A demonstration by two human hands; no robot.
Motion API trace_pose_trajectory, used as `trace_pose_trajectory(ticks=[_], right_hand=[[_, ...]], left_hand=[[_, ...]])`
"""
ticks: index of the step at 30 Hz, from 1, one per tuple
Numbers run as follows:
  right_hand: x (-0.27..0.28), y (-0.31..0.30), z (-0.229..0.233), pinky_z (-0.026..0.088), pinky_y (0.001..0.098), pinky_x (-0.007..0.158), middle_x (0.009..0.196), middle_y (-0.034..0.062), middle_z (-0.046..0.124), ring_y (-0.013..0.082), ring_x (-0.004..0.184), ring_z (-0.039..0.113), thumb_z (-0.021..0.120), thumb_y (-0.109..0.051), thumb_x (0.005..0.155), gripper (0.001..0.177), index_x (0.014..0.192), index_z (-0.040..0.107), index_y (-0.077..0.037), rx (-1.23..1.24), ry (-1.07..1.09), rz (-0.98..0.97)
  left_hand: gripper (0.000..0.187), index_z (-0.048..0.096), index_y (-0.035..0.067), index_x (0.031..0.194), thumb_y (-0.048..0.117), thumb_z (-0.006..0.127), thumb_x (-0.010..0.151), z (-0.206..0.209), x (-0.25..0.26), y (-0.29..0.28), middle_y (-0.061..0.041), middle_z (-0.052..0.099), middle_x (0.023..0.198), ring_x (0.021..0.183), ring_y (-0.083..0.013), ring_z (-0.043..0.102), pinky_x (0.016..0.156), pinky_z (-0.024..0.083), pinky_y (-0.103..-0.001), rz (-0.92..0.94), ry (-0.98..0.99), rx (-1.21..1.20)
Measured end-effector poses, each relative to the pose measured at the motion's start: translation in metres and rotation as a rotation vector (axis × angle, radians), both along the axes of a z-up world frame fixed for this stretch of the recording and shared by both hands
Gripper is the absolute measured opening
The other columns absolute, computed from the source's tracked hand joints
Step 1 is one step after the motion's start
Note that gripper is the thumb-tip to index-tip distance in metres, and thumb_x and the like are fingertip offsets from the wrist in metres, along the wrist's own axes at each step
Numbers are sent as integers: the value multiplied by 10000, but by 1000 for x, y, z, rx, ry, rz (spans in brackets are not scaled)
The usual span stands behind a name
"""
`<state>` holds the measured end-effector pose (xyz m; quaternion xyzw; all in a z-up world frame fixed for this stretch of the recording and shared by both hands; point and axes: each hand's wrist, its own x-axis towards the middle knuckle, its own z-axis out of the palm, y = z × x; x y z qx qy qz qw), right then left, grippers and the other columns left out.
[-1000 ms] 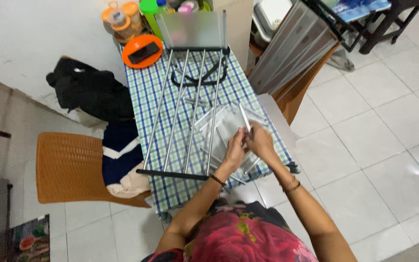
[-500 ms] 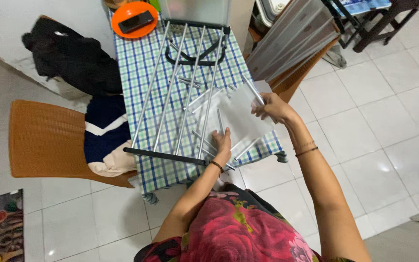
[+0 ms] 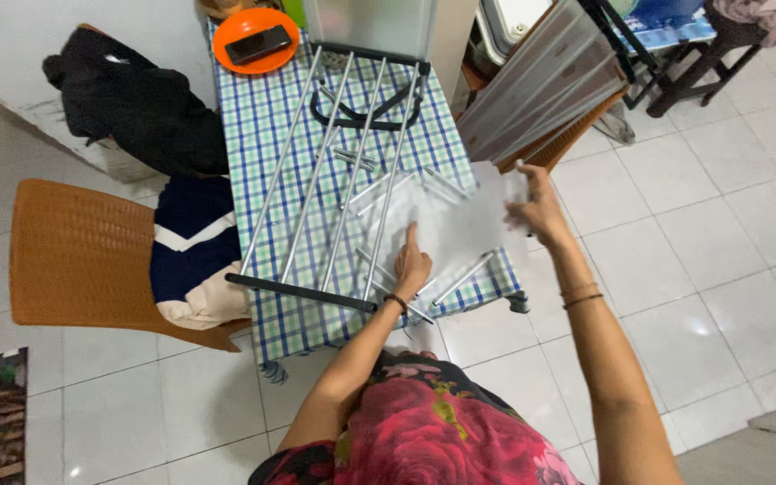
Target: The person assembles a metal drying rack by inserting rods into a frame and attaching a translucent panel. They handle multiple metal rods and a plastic panel, fitting them together on a table.
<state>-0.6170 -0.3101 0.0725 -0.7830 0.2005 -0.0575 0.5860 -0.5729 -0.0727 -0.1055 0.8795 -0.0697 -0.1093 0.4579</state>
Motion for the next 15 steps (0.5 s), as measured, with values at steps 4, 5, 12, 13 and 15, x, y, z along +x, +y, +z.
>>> trace_pose_trajectory(ticks=[4,5,12,13,15], right_hand=[[-20,-38,-12,623,366,561,1031,243,652,269,712,712,650,147,901,607,1454,429,30,175,-85,-10],[-25,-47,-19,614,379,563,1009,250,648,273,707,706,646,153,888,658,1473,381,6,195,-90,-42],[-57,-28,-118,559,413,635,917,223,693,242,716,686,660,111,864,817,1532,255,-127,341,-36,-99],[-52,-12,-138,598,431,660,930,212,685,251,729,700,664,119,834,832,1506,243,-133,434,-26,-129],[-32,27,-174,613,451,678,962,215,683,267,745,711,674,121,809,848,1481,231,-146,553,33,-169]], left_hand=[[645,475,165,1446,-56,629,861,39,-11,3,-270,689,1047,925,-391,712,772,563,-463,44,-24,-233],[612,492,150,1422,-51,651,866,51,-9,4,-279,669,1033,880,-358,721,700,585,-423,101,30,-321],[417,597,3,1206,-120,659,813,127,68,54,-123,751,898,734,-167,756,588,628,-289,55,-191,-753],[405,608,6,1192,-117,666,811,135,77,58,-118,744,858,702,-166,753,568,620,-288,54,-191,-682],[381,631,11,1164,-112,679,807,148,90,65,-107,730,777,638,-166,747,527,602,-286,44,-189,-535]])
